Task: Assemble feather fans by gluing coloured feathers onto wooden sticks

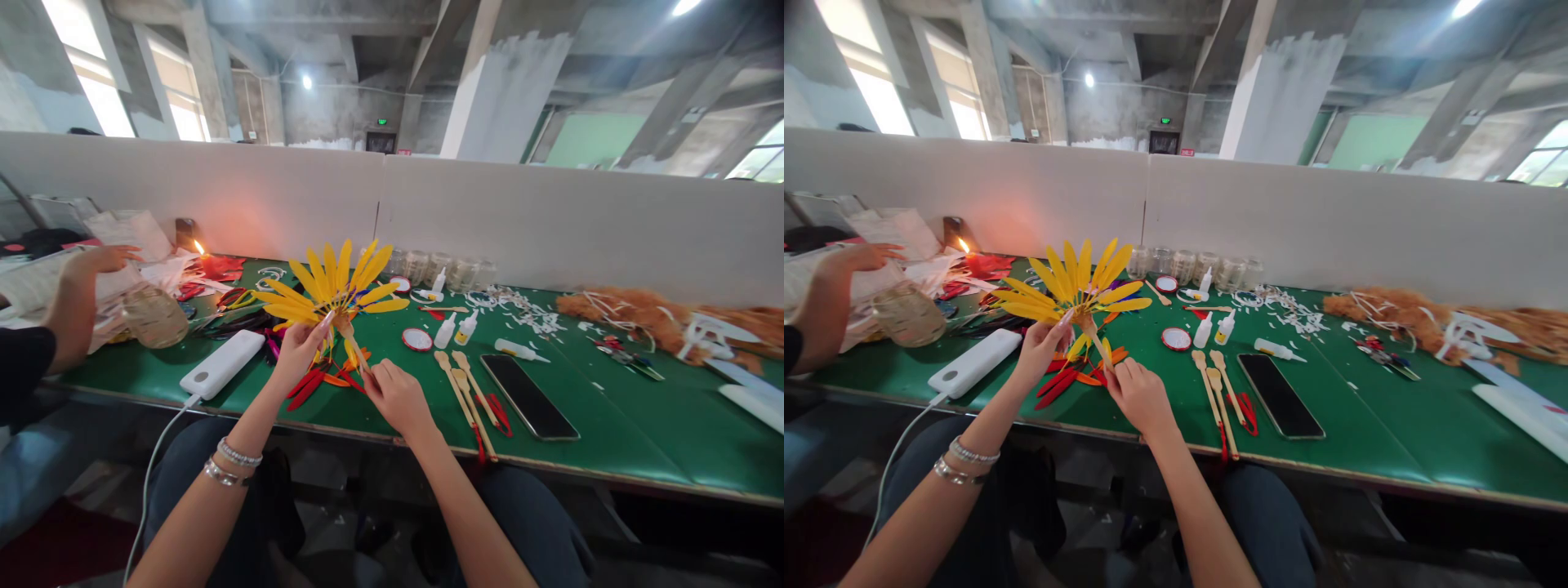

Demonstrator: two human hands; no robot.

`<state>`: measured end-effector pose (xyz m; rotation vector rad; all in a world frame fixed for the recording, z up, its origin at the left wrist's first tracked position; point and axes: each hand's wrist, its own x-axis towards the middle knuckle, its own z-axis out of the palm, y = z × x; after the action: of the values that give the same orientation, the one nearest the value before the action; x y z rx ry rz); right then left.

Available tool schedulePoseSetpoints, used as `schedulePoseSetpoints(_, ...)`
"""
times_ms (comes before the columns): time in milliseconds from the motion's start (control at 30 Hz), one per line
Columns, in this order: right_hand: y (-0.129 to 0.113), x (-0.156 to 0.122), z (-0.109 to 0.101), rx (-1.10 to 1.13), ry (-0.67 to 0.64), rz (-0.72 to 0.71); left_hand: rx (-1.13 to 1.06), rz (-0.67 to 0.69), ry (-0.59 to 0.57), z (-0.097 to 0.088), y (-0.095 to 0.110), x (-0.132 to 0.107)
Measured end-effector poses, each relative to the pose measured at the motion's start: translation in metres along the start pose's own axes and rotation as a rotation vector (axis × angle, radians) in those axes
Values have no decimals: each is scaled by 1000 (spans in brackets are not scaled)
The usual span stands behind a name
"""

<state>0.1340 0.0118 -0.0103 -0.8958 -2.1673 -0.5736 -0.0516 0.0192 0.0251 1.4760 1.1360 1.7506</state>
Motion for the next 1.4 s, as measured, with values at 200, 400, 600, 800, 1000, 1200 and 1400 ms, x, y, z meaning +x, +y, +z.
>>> schedulePoseSetpoints(200,-2,0,1,-21,20,-43,44,33,15,-3,0,1)
schedulePoseSetpoints(400,-5,0,3,-15,46,-68,57,70,102,0,2,-2)
schedulePoseSetpoints(600,-4,0,3,-24,28,-60,-20,46,63,1,4,-4)
schedulePoseSetpoints(800,-4,-1,4,-34,48,-63,3,56,62,1,7,-3)
schedulePoseSetpoints(1000,-4,-1,4,-40,42,-65,24,62,55,-1,4,-3)
schedulePoseSetpoints(1200,-4,-1,3,-43,28,-68,-8,66,53,-4,-5,-2)
schedulePoseSetpoints(1400,-6,0,3,-77,55,-94,-20,48,100,6,4,-1)
